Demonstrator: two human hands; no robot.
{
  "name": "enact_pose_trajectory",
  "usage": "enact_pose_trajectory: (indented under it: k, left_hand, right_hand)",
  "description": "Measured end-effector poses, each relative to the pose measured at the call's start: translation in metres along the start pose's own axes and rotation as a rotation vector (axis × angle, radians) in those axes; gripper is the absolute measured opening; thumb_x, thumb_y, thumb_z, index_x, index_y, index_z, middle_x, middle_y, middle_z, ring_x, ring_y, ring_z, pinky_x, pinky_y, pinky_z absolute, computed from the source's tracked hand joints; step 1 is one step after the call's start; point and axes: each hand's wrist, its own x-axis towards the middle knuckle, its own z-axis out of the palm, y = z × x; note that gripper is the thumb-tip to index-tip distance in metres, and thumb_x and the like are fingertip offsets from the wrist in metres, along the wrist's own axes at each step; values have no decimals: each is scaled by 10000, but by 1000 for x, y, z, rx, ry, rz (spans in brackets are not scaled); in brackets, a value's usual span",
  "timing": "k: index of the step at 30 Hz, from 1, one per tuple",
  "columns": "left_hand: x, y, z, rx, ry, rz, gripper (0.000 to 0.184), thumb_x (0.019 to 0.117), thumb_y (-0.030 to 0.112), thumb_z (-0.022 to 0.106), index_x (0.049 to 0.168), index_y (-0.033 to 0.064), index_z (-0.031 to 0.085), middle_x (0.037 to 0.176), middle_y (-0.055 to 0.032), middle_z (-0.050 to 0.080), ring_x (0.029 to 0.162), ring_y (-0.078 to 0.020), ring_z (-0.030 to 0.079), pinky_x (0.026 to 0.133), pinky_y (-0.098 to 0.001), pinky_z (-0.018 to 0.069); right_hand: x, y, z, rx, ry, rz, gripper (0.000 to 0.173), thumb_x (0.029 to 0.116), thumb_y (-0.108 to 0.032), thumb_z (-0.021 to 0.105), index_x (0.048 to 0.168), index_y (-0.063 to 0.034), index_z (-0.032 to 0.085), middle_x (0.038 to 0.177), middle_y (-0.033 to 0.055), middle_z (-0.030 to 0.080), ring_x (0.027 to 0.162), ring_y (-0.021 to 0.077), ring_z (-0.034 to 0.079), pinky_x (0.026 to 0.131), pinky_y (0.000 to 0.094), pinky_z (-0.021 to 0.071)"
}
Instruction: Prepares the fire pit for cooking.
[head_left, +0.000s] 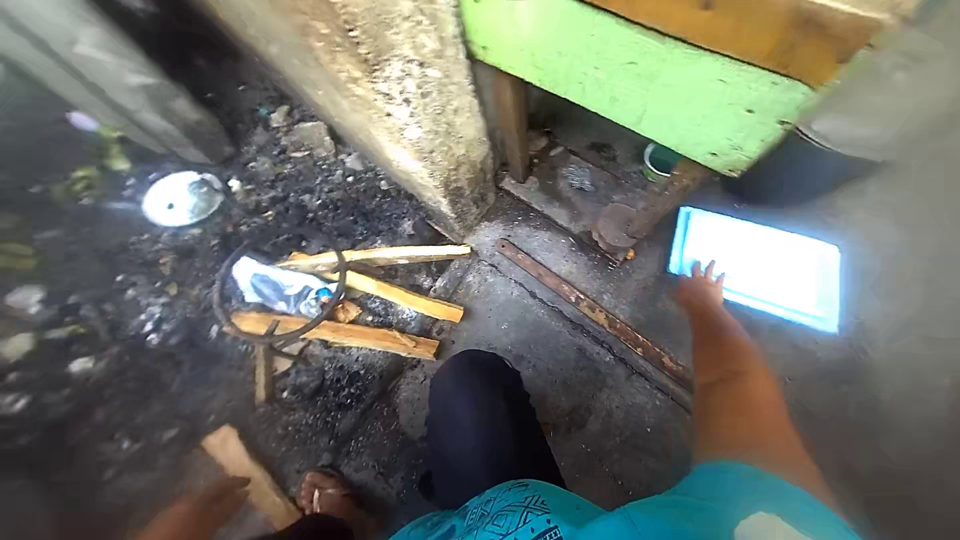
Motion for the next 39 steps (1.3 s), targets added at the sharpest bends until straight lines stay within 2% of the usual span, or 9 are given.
enact_pose_trajectory:
  k: [5, 13, 16, 18, 20, 24, 28, 34, 39]
  left_hand:
    - [23, -59, 31, -126, 114, -24, 345, 1068, 294, 552, 1320, 79, 648, 1140, -252, 706, 1016, -449, 703, 937, -691, 511]
    - [-12, -56, 28, -210, -4, -139, 363, 1089, 240, 522, 1357, 8, 603, 1174, -291, 682, 1058, -454, 678, 989, -638, 482]
    - [-9, -64, 34, -191, -26, -134, 361, 1087, 256, 526, 1333, 10, 621, 1152, -277, 695, 1046, -441, 689, 987, -638, 488]
    - [-8, -66, 35, -188, -24, -148, 367, 1087, 265, 525, 1337, 14, 623, 1165, -271, 695, 1063, -437, 688, 1000, -640, 484]
    - [-6, -64, 31, -179, -2, -154, 362, 1086, 267, 527, 1327, 19, 634, 1159, -261, 703, 1062, -430, 694, 999, -636, 490]
    - [-5, -41, 20, -174, 14, -158, 347, 1090, 272, 515, 1328, 54, 643, 1174, -231, 708, 1090, -407, 692, 1017, -620, 485]
    - [7, -34, 20, -181, -1, -132, 341, 1091, 265, 513, 1328, 56, 639, 1161, -229, 708, 1074, -398, 695, 1007, -611, 491]
    - [10, -33, 22, -204, -13, -100, 340, 1086, 249, 530, 1330, 37, 634, 1163, -237, 703, 1055, -397, 694, 993, -599, 497]
    - [18, -45, 31, -226, 0, -68, 347, 1086, 265, 531, 1338, 47, 631, 1168, -242, 701, 1046, -401, 696, 989, -609, 495]
  right_hand:
    - [-7, -3, 0, -147, -68, -60, 613, 978, -204, 658, 1553, -118, 465, 1687, 264, 187, 1527, 575, 121, 1137, 824, 148]
    - [4, -23, -14, -285, -198, -17, 757, 819, -214, 851, 1492, -88, 528, 1662, 254, 261, 1504, 545, 226, 1127, 768, 266]
    - [19, -15, -14, -172, -183, 14, 604, 936, -283, 743, 1472, -84, 547, 1656, 327, 184, 1490, 579, 220, 1098, 779, 296]
    - [34, -9, -7, 25, -162, 6, 489, 989, -301, 690, 1438, -134, 592, 1631, 323, 260, 1484, 546, 269, 1121, 737, 299]
    - [48, -12, 1, 134, -133, 13, 485, 978, -312, 703, 1435, -181, 605, 1601, 303, 345, 1481, 519, 306, 1135, 702, 316]
    - [54, -26, 18, 73, -88, 158, 671, 900, -290, 774, 1518, -259, 512, 1658, 290, 221, 1511, 531, 226, 1099, 765, 317]
    - [38, -35, 14, -26, -105, 258, 611, 941, -307, 688, 1517, -332, 487, 1651, 266, 266, 1515, 511, 239, 1099, 751, 325]
    - [7, -30, 17, -110, -81, 146, 616, 895, -246, 755, 1472, -158, 561, 1656, 279, 250, 1525, 509, 217, 1130, 755, 277]
    - [-17, -15, 17, -44, -28, -12, 541, 914, -278, 747, 1397, -73, 614, 1523, 284, 470, 1462, 496, 360, 1122, 736, 311]
